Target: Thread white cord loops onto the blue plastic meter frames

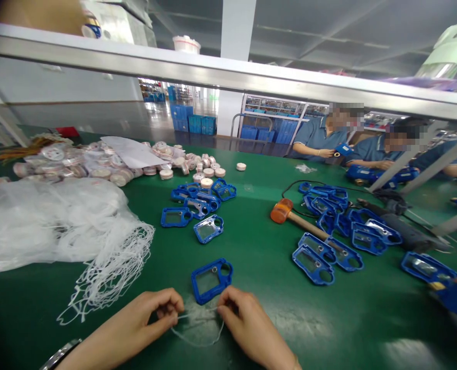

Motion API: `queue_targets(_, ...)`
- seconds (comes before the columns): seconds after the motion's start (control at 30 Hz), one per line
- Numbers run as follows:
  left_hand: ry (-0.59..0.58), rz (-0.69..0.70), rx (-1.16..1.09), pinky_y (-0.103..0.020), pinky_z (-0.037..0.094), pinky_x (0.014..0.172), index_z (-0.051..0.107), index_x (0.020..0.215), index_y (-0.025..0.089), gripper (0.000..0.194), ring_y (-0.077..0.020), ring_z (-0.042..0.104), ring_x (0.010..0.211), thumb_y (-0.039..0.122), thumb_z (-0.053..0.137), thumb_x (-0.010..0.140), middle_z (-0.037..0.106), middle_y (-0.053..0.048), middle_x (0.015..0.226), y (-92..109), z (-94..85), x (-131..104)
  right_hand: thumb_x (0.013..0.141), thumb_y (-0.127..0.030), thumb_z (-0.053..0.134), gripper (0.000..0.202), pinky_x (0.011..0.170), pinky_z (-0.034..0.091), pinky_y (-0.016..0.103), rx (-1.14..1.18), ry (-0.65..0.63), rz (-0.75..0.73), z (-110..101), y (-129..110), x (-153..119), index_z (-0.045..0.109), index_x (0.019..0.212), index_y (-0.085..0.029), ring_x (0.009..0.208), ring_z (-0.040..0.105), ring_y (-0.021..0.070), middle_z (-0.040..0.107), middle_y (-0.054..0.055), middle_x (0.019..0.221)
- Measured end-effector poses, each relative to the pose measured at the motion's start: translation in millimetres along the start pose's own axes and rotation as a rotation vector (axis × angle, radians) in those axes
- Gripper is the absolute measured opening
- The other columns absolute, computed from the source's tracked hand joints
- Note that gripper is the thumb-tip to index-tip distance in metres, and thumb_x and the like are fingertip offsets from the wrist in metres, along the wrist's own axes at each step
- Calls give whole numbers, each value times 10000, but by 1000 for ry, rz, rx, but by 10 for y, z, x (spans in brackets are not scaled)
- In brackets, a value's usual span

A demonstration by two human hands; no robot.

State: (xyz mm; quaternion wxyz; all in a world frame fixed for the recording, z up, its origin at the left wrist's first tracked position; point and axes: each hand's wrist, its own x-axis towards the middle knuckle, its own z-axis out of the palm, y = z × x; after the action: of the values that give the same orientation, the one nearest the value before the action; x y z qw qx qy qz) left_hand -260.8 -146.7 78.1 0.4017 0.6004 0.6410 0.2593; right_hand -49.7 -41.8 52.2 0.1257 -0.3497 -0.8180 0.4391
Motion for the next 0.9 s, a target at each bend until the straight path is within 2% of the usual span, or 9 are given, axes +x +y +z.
queue_targets(0.13, 31, 1, -43, -210, 397, 628, 667, 836, 206, 191, -143, 574, 692, 204, 480, 793, 662, 16, 794, 49, 14, 198, 810, -176, 492, 141, 581, 375, 217, -76, -17, -72, -328, -53, 155, 612, 740, -202, 613, 523, 132, 601, -34, 656)
queue_targets(0.27, 120, -36, -99, -217, 387, 586, 670, 772, 176, 167, -149, 575, 642, 240, 515, 773, 656, 6, 701, -31, 67, 408, 823, -204, 491, 159, 612, 381, 237, -186, 38, -79, -458, -5, 388, 632, 750, -197, 629, 545, 143, 628, -12, 679)
queue_targets(0.4, 203, -68, -156, -228, 401, 592, 638, 756, 162, 165, -161, 576, 644, 285, 529, 775, 639, -4, 684, -148, 122, 515, 827, -226, 494, 169, 588, 382, 232, -141, 83, -67, -408, 108, 603, 612, 716, -178, 615, 547, 141, 620, -3, 654)
queue_targets(0.63, 347, -89, -51, -231, 362, 550, 556, 725, 176, 174, -155, 541, 602, 335, 529, 790, 587, 1, 695, -250, 160, 575, 851, -262, 472, 171, 636, 414, 238, -54, 191, -80, -187, 272, 767, 599, 777, -174, 671, 569, 149, 619, 9, 713)
queue_targets(0.73, 315, -96, -74, -230, 362, 541, 561, 743, 175, 194, -158, 550, 591, 356, 521, 800, 595, 1, 680, -252, 150, 607, 855, -271, 471, 170, 662, 412, 250, -61, 228, -81, -158, 290, 765, 598, 785, -184, 697, 564, 157, 618, 11, 735)
queue_targets(0.9, 259, -124, -129, -223, 346, 501, 547, 735, 177, 187, -156, 549, 542, 353, 525, 796, 594, 12, 595, -291, 160, 643, 834, -256, 498, 154, 639, 408, 250, -64, 220, -66, -175, 306, 755, 607, 751, -185, 665, 557, 156, 613, 10, 711)
